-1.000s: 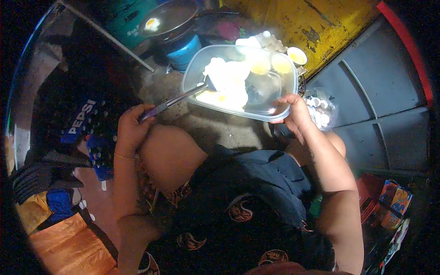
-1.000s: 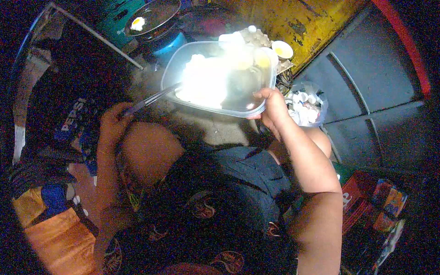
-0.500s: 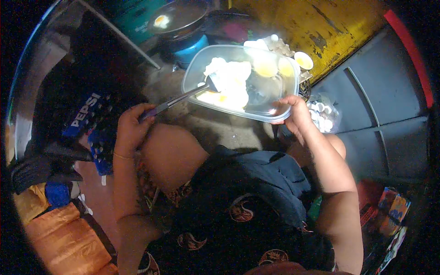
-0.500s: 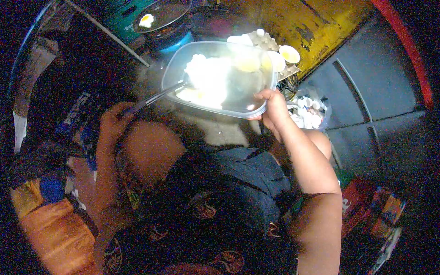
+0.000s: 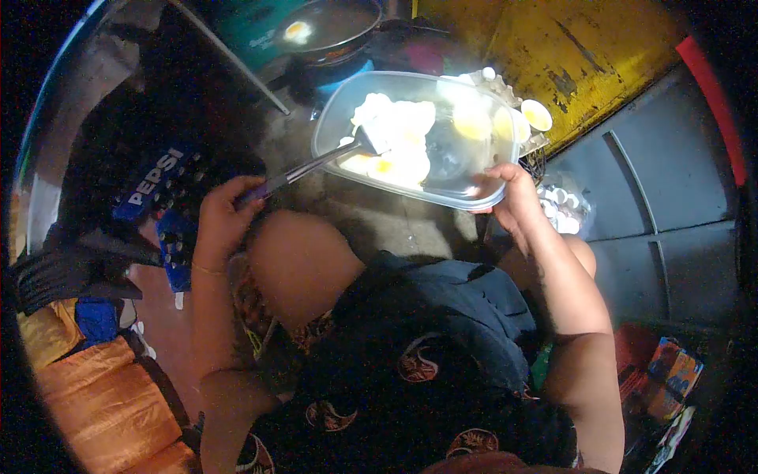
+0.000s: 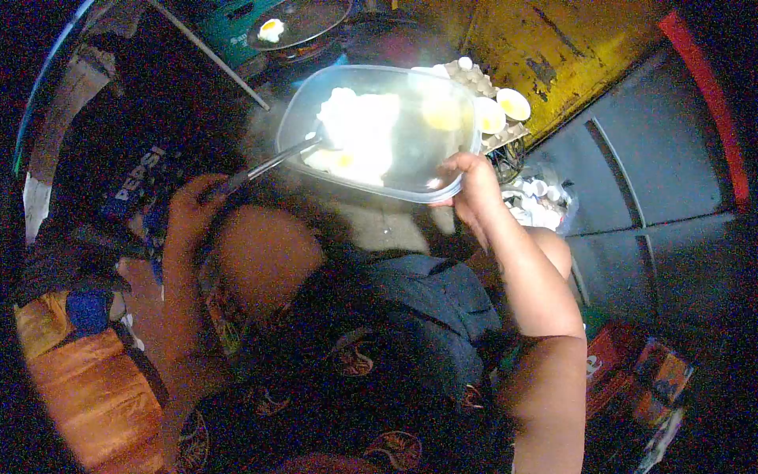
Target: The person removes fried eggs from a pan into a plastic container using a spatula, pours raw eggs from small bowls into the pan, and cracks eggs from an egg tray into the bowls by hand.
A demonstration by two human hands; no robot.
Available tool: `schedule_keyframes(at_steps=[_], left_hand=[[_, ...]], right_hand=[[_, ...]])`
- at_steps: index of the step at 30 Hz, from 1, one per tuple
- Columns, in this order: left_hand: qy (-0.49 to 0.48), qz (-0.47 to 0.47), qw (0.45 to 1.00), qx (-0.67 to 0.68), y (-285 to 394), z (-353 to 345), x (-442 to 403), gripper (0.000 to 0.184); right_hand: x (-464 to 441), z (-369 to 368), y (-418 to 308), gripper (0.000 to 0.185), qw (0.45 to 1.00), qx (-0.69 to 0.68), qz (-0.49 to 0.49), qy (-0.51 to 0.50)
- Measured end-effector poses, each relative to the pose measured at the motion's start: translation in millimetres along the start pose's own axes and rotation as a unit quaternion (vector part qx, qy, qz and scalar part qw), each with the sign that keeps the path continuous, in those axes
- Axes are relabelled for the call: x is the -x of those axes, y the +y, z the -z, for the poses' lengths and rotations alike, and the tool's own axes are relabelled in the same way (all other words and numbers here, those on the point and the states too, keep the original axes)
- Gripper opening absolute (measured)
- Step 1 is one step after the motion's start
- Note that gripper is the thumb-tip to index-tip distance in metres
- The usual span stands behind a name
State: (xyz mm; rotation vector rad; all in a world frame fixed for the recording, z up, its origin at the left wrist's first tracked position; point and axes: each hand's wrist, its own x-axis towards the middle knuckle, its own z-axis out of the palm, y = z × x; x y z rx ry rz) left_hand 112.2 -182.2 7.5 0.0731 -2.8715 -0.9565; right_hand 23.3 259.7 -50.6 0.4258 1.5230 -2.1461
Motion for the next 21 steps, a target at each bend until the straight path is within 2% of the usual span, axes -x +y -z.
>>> schedule_keyframes(at_steps=[7, 11, 17, 21], left_hand=[[-0.014, 0.02, 0.996, 0.084, -15.1, 1.5, -7.3, 0.031], [-0.011, 0.026, 0.997, 0.072, -11.7, 6.2, -7.5, 0.03], [-0.006, 0.04, 0.994, 0.097, -8.5, 9.2, -9.0, 0.03], [-0.008, 0.034, 0.993, 0.109, -9.7, 8.2, -9.5, 0.03]], right_hand=[[-14.8, -3.9, 4.0, 0.048, 1.0, -0.025, 0.003, -0.015], [-16.1, -4.0, 0.6, 0.047, 0.999, -0.018, -0.004, -0.037], [-11.0, -12.9, -3.3, 0.048, 1.0, -0.023, 0.004, 0.011], [-12.9, -9.3, -2.2, 0.05, 0.999, -0.035, 0.002, -0.002]])
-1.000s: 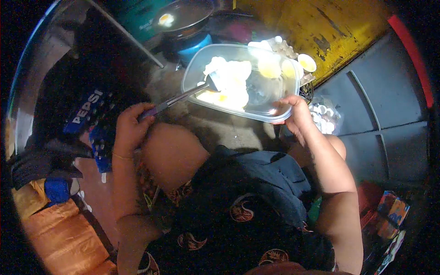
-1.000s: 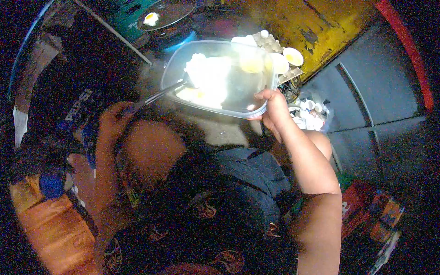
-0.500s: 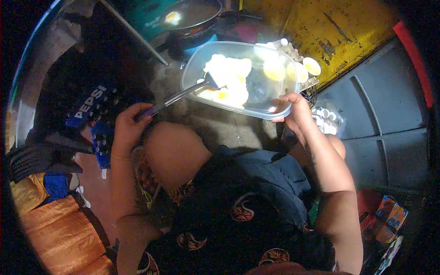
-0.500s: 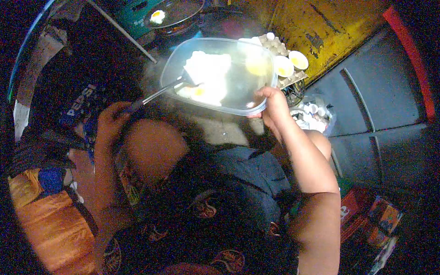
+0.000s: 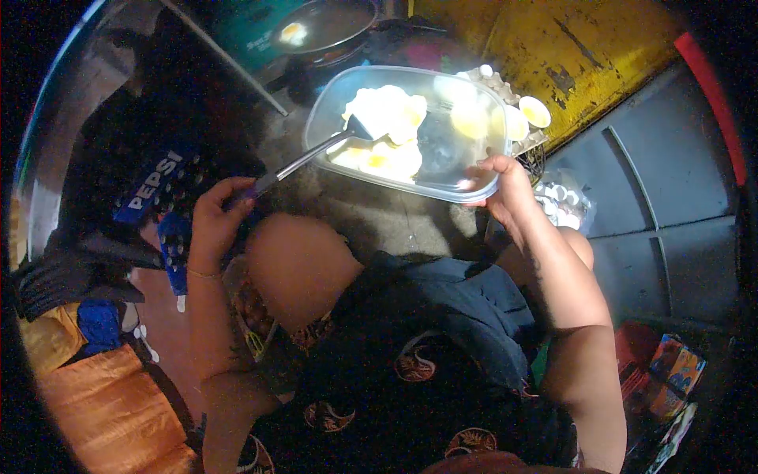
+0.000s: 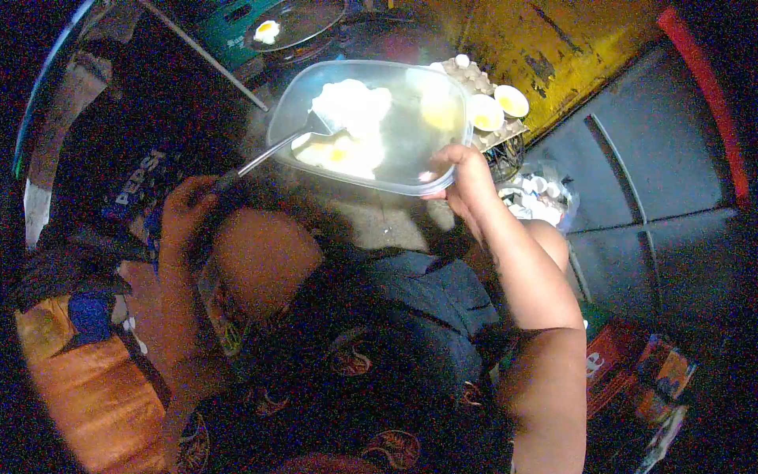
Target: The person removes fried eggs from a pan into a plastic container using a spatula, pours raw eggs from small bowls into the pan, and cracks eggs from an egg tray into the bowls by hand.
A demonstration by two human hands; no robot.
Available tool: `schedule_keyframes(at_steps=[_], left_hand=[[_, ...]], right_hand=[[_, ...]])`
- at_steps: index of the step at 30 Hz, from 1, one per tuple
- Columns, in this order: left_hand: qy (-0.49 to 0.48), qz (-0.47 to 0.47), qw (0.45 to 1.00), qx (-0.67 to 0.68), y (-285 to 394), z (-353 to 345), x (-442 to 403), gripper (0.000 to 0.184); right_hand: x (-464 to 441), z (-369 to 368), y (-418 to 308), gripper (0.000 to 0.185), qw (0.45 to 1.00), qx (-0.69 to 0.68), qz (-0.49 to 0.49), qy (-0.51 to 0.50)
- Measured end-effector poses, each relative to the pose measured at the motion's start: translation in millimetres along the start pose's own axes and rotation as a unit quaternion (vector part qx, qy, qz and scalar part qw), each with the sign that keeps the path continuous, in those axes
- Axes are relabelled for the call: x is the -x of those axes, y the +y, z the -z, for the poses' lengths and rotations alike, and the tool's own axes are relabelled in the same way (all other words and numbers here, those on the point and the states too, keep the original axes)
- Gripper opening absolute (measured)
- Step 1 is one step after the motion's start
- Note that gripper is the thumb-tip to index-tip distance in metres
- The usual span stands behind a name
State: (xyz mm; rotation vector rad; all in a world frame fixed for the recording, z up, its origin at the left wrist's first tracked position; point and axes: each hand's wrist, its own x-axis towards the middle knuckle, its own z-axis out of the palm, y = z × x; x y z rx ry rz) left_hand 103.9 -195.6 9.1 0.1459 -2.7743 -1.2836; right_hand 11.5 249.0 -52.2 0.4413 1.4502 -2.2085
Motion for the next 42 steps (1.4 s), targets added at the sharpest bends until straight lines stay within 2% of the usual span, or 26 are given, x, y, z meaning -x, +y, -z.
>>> schedule_keyframes(at_steps=[8, 10, 13, 18, 20, 21, 22, 26, 31, 33, 37, 40, 42], left_hand=[[0.014, -0.018, 0.998, -0.066, 16.2, 4.8, -3.0, 0.029], [0.022, -0.035, 0.997, -0.063, 11.0, 11.0, -10.4, 0.029], [0.022, -0.041, 0.999, 0.003, 2.1, 23.2, -42.8, 0.03], [0.046, -0.053, 0.995, 0.066, 29.2, 41.3, -119.4, 0.027], [0.073, -0.065, 0.99, 0.098, 41.7, 50.0, -143.9, 0.026], [0.079, -0.06, 0.989, 0.111, 40.1, 50.3, -155.4, 0.025], [0.085, -0.052, 0.987, 0.123, 36.2, 51.4, -167.4, 0.024], [0.103, -0.096, 0.985, 0.102, -10.6, 43.8, -231.2, 0.022], [0.085, -0.069, 0.988, 0.106, -54.3, 13.1, -301.3, 0.022], [0.076, -0.031, 0.993, 0.087, -65.8, 4.4, -316.6, 0.021], [0.069, 0.014, 0.997, 0.038, -85.3, 4.4, -333.9, 0.022], [0.104, -0.035, 0.992, -0.067, -87.2, 5.5, -336.9, 0.027], [0.126, -0.016, 0.987, -0.102, -75.9, 3.4, -327.3, 0.028]], right_hand=[[-3.6, 12.1, 0.8, 0.049, 1.0, -0.003, -0.005, -0.03], [6.2, 1.6, -4.1, 0.048, 1.0, -0.006, 0.026, -0.005], [7.2, -12.2, -20.0, 0.042, 0.999, -0.019, 0.038, 0.013], [-10.5, -29.9, -72.3, 0.053, 0.998, -0.062, 0.008, 0.003], [-19.2, -38.6, -89.9, 0.058, 0.998, -0.055, 0.026, 0.015], [-14.9, -46.0, -93.8, 0.052, 0.998, -0.047, 0.036, 0.025], [-10.1, -52.6, -95.2, 0.046, 0.998, -0.04, 0.043, 0.034], [-17.1, -34.8, -74.3, 0.047, 0.995, -0.05, 0.076, 0.029], [4.9, -4.5, -68.8, 0.041, 0.994, -0.072, 0.038, 0.068], [9.2, 7.7, -65.4, 0.036, 0.994, -0.075, 0.029, 0.073], [22.2, -1.4, -61.6, 0.041, 0.992, -0.027, 0.042, 0.112], [14.5, 22.9, -47.4, 0.049, 0.994, -0.008, 0.055, 0.091], [9.4, 36.8, -40.7, 0.052, 0.995, -0.032, 0.061, 0.066]])
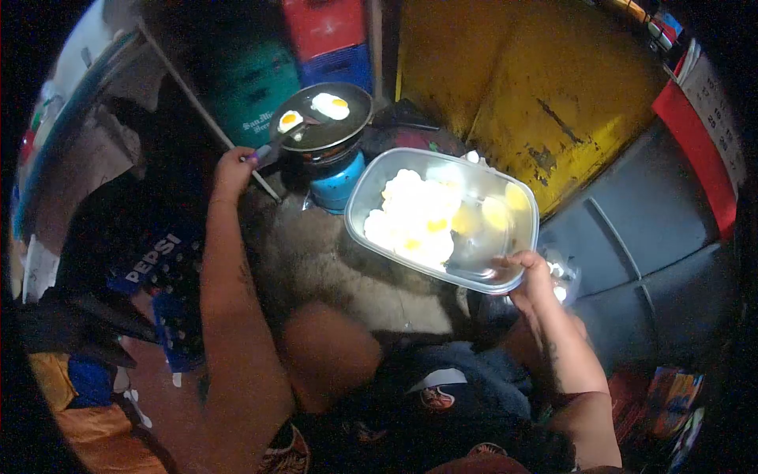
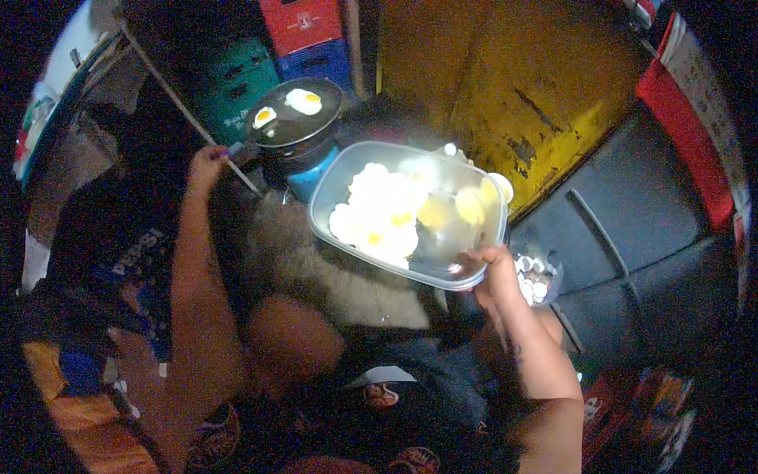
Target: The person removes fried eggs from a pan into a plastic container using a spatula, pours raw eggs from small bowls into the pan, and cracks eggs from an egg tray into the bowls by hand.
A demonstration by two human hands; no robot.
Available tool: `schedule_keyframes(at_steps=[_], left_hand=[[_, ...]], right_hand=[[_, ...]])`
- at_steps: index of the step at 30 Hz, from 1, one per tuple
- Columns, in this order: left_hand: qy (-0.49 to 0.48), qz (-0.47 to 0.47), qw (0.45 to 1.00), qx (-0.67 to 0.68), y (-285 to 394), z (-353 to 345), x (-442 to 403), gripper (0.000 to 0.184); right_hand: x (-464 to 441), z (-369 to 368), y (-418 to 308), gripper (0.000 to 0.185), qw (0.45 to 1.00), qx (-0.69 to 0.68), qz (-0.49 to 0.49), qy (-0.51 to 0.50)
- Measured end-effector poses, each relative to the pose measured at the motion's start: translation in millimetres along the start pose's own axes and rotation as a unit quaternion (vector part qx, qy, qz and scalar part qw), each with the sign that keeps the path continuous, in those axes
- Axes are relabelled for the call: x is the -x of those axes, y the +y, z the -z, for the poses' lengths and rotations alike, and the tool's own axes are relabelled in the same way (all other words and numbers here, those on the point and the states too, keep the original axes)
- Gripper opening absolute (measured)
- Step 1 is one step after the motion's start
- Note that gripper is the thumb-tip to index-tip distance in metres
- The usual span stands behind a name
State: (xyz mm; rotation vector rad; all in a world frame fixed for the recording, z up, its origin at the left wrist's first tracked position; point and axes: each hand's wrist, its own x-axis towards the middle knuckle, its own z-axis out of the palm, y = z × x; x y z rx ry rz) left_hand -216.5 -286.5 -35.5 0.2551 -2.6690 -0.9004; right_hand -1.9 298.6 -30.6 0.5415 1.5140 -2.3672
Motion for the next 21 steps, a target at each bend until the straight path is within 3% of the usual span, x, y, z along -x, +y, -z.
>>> schedule_keyframes(at_steps=[4, 9, 21], left_hand=[[0.042, -0.016, 0.988, -0.151, 65.8, 15.4, 34.1, 0.027], [0.097, -0.063, 0.964, -0.239, 101.0, 2.3, 63.2, 0.023], [0.165, -0.133, 0.906, -0.366, 106.1, -34.0, 81.9, 0.029]], right_hand=[[1.0, 2.7, 6.5, 0.054, 0.998, -0.065, 0.004, 0.023], [11.7, -0.6, 1.0, 0.052, 0.997, -0.069, 0.014, 0.023], [17.7, 3.9, 5.1, 0.046, 0.997, -0.06, -0.001, 0.054]])
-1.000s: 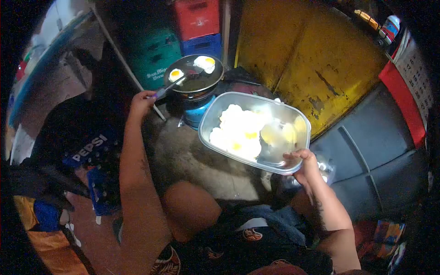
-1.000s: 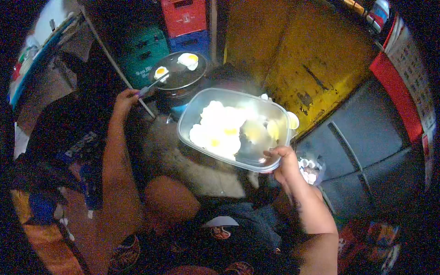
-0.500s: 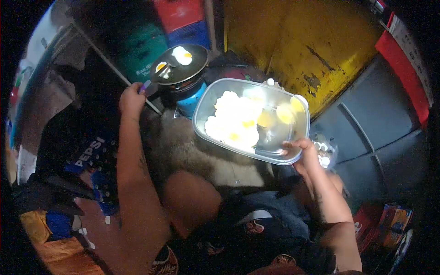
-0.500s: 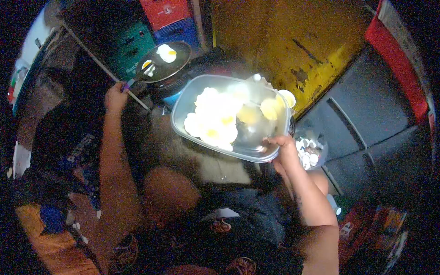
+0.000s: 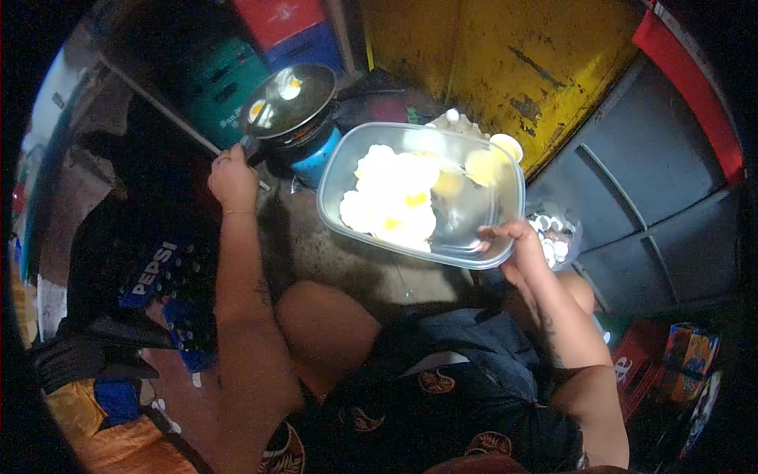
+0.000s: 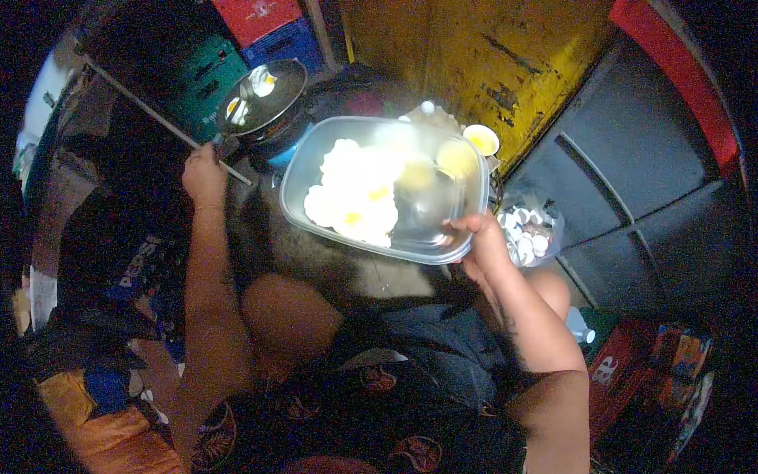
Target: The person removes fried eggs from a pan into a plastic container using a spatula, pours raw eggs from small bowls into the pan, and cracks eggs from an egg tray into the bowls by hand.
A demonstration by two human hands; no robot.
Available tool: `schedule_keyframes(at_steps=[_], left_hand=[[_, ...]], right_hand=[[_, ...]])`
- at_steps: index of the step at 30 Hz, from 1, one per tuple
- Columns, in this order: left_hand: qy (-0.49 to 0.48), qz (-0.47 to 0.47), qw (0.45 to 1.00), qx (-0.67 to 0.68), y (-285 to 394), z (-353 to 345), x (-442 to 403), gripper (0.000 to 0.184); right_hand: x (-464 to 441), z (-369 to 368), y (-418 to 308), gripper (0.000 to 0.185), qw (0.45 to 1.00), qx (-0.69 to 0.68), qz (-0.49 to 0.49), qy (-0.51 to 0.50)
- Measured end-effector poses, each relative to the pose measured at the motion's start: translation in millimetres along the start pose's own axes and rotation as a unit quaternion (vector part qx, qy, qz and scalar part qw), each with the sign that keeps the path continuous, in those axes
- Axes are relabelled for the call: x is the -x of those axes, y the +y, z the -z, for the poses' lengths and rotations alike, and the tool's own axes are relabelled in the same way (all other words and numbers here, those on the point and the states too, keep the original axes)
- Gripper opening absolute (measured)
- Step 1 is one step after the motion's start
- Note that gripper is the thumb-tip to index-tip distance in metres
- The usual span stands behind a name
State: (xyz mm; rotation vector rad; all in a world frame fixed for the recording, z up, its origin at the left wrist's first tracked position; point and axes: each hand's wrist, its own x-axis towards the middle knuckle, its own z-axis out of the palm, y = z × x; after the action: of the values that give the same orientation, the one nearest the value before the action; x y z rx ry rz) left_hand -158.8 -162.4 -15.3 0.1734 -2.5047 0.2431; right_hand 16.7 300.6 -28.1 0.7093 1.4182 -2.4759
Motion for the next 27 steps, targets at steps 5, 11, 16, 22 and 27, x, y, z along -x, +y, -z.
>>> schedule_keyframes(at_steps=[5, 11, 16, 22, 27], left_hand=[[0.006, 0.013, 1.0, -0.001, 3.8, -2.9, 8.3, 0.031], [-0.002, 0.028, 0.999, 0.023, -0.9, -7.4, 7.5, 0.03], [0.007, 0.03, 1.0, -0.007, 1.6, -6.3, 9.0, 0.025], [-0.008, 0.033, 0.999, -0.004, 2.0, -7.1, 11.0, 0.029], [0.022, 0.037, 0.999, -0.003, -2.3, -15.9, 11.3, 0.031]], right_hand=[[-1.7, 3.6, 2.5, 0.053, 1.0, -0.023, 0.008, -0.015], [-6.6, 13.7, 4.5, 0.047, 0.999, 0.009, -0.014, -0.041], [-5.6, 7.7, 5.2, 0.058, 0.999, 0.013, -0.003, -0.044], [-10.9, 8.8, 7.5, 0.059, 0.999, 0.013, 0.013, -0.044], [-16.6, 16.8, 10.6, 0.06, 0.998, 0.016, 0.005, -0.053]])
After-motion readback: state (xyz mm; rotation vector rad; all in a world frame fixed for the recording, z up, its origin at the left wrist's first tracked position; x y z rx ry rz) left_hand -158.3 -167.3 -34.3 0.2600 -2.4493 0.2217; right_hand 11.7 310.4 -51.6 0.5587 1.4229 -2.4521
